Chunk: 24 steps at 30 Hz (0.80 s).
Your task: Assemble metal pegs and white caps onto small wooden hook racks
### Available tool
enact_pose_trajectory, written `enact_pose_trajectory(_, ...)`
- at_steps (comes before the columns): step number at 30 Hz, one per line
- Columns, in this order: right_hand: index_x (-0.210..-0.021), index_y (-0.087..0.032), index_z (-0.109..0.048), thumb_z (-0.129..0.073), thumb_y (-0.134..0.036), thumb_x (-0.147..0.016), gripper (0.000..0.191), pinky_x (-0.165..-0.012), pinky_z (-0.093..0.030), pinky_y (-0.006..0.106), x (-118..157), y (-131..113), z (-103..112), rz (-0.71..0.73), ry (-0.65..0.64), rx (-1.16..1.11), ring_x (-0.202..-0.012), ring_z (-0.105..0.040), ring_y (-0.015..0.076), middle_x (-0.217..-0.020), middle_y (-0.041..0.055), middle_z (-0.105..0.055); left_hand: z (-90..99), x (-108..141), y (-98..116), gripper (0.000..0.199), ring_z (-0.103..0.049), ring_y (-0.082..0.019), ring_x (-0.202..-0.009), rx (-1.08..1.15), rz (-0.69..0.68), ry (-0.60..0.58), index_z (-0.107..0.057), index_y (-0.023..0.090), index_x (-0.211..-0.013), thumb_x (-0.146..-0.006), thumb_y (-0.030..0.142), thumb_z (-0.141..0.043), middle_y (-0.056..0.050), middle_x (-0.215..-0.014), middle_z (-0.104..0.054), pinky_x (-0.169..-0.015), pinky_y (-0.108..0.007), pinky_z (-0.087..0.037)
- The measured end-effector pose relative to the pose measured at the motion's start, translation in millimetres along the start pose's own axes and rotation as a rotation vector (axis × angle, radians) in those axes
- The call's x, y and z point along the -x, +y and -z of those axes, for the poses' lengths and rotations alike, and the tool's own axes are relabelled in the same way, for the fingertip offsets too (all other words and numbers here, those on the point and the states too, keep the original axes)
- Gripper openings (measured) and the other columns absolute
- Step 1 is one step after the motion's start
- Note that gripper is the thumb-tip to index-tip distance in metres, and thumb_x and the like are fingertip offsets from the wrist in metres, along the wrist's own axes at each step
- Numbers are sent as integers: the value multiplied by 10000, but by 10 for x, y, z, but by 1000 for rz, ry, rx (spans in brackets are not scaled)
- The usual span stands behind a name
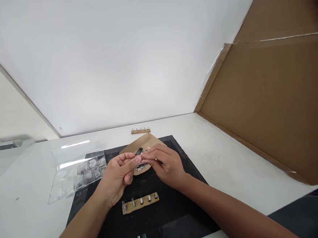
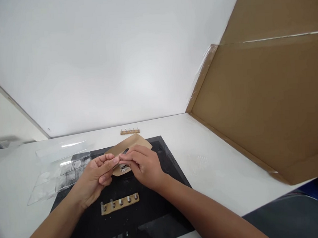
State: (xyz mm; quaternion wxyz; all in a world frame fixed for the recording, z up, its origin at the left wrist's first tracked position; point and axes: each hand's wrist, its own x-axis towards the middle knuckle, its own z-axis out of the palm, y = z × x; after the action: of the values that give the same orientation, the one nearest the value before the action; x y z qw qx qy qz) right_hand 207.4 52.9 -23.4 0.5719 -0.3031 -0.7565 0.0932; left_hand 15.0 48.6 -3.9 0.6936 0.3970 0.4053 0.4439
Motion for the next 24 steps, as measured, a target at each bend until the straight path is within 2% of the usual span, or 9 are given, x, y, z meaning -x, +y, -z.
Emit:
enact_pose_trajectory(3, -987, -253, -785, -686, -238, -1010, 103, -722, -589, 341, -36, 34, 63, -109, -20, -63, -840, -717, 198, -903, 52, -761, 59, -20, 6, 522, -402, -65, -400, -223, -130, 52, -566, 204, -1105, -821, 529, -860, 87, -548, -565, -444, -186, -271)
enact_pose_trajectory(6, -926, -230, -772, -716, -356, -991, 153, -673, -538, 311, -59, 120, 129, -394, -22, -266, -772, -670, 180, -850, 41, -724, 179, -54, 20, 406, -645, -189, -655, -736, -445, 192, -578, 231, -1160, -915, 504, -753, -32, -840, -745, -606, -277, -451)
enact_pose_trajectory(8, -886, -209, -738, -738, -447, -969, 252, -624, -503, 280, -73, 181, 153, -568, 0, -397, -696, -620, 151, -793, 23, -690, 265, -85, 29, 270, -672, -286, -926, -1102, -657, 257, -651, 232, -1103, -949, 446, -706, -85, -927, -756, -766, -349, -483)
enact_pose_trajectory(11, -834, -199, -673, -733, -544, -953, 369, -542, -442, 241, -90, 243, 155, -656, 13, -470, -599, -531, 112, -736, -5, -643, 324, -117, 41, 158, -626, -312, -1014, -1320, -798, 164, -703, 227, -1040, -999, 357, -624, -101, -981, -750, -893, -405, -465)
enact_pose_trajectory(13, -803, -195, -653, -738, -582, -935, 418, -519, -420, 233, -92, 256, 141, -685, 1, -506, -566, -488, 98, -716, -14, -624, 295, -109, 49, 176, -614, -294, -994, -1319, -856, 130, -730, 224, -1083, -1016, 326, -603, -99, -1014, -746, -918, -409, -460)
enact_pose_trajectory(16, -778, -190, -663, -764, -618, -897, 455, -515, -419, 235, -80, 238, 113, -707, -41, -552, -560, -481, 98, -691, -15, -619, 188, -54, 56, 218, -620, -280, -1002, -1188, -882, 143, -767, 249, -1161, -1014, 327, -627, -96, -1035, -741, -901, -389, -473)
enact_pose_trajectory(18, -780, -189, -681, -779, -619, -882, 453, -532, -435, 238, -70, 207, 99, -707, -66, -571, -585, -505, 104, -715, -8, -639, 112, -4, 49, 224, -632, -250, -923, -1059, -820, 110, -789, 282, -1172, -1000, 339, -658, -87, -1033, -735, -800, -348, -490)
enact_pose_trajectory(21, -754, -191, -689, -795, -609, -872, 447, -560, -456, 246, -71, 136, 95, -699, -118, -587, -602, -515, 109, -719, -7, -645, 31, 53, 16, 215, -576, -165, -694, -865, -711, 55, -805, 306, -1158, -980, 357, -697, -70, -1032, -721, -621, -291, -470)
enact_pose_trajectory(24, -711, -197, -671, -805, -589, -869, 443, -587, -475, 260, -91, 61, 111, -676, -196, -605, -606, -519, 115, -695, -17, -619, -7, 74, -24, 187, -619, -174, -760, -757, -665, 39, -815, 298, -1113, -981, 367, -701, -75, -1010, -709, -555, -254, -460)
